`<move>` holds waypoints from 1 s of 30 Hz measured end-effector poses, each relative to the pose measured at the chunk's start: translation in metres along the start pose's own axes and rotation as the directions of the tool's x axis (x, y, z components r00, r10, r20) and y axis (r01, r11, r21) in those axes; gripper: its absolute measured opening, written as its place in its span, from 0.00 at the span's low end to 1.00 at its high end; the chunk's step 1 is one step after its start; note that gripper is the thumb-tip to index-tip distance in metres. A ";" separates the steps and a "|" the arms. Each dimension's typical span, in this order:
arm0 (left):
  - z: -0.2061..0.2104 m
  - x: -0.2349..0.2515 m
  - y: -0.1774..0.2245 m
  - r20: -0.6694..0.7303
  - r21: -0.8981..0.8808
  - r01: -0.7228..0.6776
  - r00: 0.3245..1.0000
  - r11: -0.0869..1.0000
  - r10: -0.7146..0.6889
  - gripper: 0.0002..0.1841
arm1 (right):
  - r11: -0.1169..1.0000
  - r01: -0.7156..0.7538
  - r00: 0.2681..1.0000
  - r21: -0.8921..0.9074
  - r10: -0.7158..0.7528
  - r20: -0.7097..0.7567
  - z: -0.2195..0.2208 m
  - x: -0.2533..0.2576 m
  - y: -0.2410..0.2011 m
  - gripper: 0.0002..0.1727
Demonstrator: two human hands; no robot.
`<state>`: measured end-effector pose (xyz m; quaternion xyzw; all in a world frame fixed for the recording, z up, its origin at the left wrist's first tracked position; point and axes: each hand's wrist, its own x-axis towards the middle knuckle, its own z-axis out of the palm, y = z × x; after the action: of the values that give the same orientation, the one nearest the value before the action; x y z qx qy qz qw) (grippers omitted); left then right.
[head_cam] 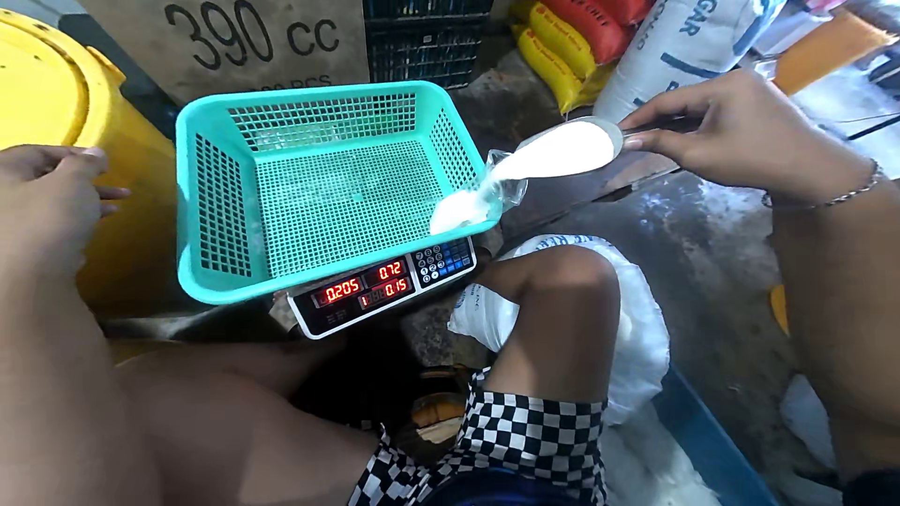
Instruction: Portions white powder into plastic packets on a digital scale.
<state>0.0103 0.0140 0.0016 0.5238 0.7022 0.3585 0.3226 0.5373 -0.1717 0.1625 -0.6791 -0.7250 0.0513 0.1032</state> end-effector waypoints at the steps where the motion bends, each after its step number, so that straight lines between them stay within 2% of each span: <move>1: 0.000 0.000 0.000 0.000 0.003 -0.004 1.000 1.000 0.004 0.26 | 1.000 -0.001 1.000 -0.003 0.001 0.002 -0.001 0.000 0.000 0.08; 8: -0.001 -0.001 0.001 0.004 0.023 -0.008 1.000 1.000 0.008 0.26 | 0.999 0.049 0.999 -0.016 -0.049 -0.009 0.000 0.000 0.004 0.08; 25: -0.001 0.008 -0.007 0.029 0.039 -0.022 0.999 0.999 0.021 0.25 | 0.999 0.034 0.999 -0.022 -0.034 0.000 0.000 0.000 0.000 0.08; 30: 0.001 0.003 0.003 0.030 0.031 -0.007 1.000 1.000 0.006 0.25 | 0.999 0.049 0.999 -0.023 -0.049 -0.001 -0.001 -0.001 0.000 0.08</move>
<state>0.0118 0.0178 0.0029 0.5361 0.7012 0.3407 0.3237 0.5376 -0.1728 0.1634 -0.6623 -0.7419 0.0400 0.0972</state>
